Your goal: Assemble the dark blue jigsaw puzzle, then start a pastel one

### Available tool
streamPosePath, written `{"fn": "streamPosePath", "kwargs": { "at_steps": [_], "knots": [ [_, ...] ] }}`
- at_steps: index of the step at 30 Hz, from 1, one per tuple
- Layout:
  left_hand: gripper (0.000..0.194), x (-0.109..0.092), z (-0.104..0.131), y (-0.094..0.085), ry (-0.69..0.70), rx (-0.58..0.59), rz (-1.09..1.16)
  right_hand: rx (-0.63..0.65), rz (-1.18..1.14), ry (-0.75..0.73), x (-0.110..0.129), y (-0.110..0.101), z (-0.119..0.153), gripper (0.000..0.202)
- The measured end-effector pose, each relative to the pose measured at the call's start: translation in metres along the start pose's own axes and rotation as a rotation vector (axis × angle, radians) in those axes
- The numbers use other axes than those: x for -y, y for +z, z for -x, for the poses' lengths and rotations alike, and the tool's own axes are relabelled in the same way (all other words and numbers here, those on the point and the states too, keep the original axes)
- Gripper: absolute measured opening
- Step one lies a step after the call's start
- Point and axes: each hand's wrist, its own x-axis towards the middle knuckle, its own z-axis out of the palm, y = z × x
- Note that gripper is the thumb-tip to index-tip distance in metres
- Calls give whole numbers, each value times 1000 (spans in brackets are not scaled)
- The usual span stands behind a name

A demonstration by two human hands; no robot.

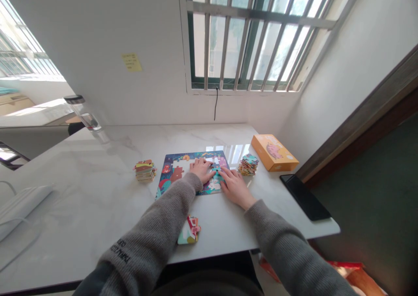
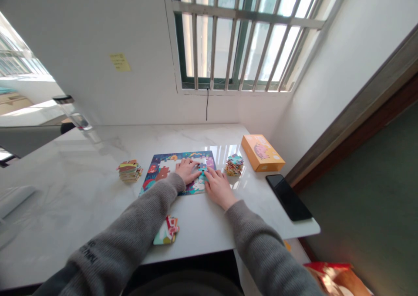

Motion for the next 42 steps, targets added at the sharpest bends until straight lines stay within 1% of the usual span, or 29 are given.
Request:
{"fn": "streamPosePath", "kwargs": {
  "at_steps": [4,10,14,21,27,31,35,37,40,42],
  "knots": [
    [47,2,-1,4,38,-15,-38,33,69,0,3,2,-2,45],
    [40,16,-1,6,186,7,104,67,101,7,4,3,-1,47],
    [34,24,0,5,266,26,105,93,120,-1,5,4,0,50],
    [32,33,-2,2,381,71,71,66,92,-21,7,6,3,51],
    [28,37,-1,4,423,18,90,41,84,-7,7,4,5,48],
    [19,39,-1,6,436,-22,133,38,85,-14,7,2,6,47],
    [15,41,-1,8,441,-42,190,35,83,-18,7,2,6,48],
    [18,41,-1,9,436,-43,192,34,82,-17,7,2,6,47],
    [43,40,-1,10,440,-49,198,40,82,-10,7,2,6,47],
    [50,38,-2,11,452,-20,177,43,86,-3,7,2,6,47]
  ]
}}
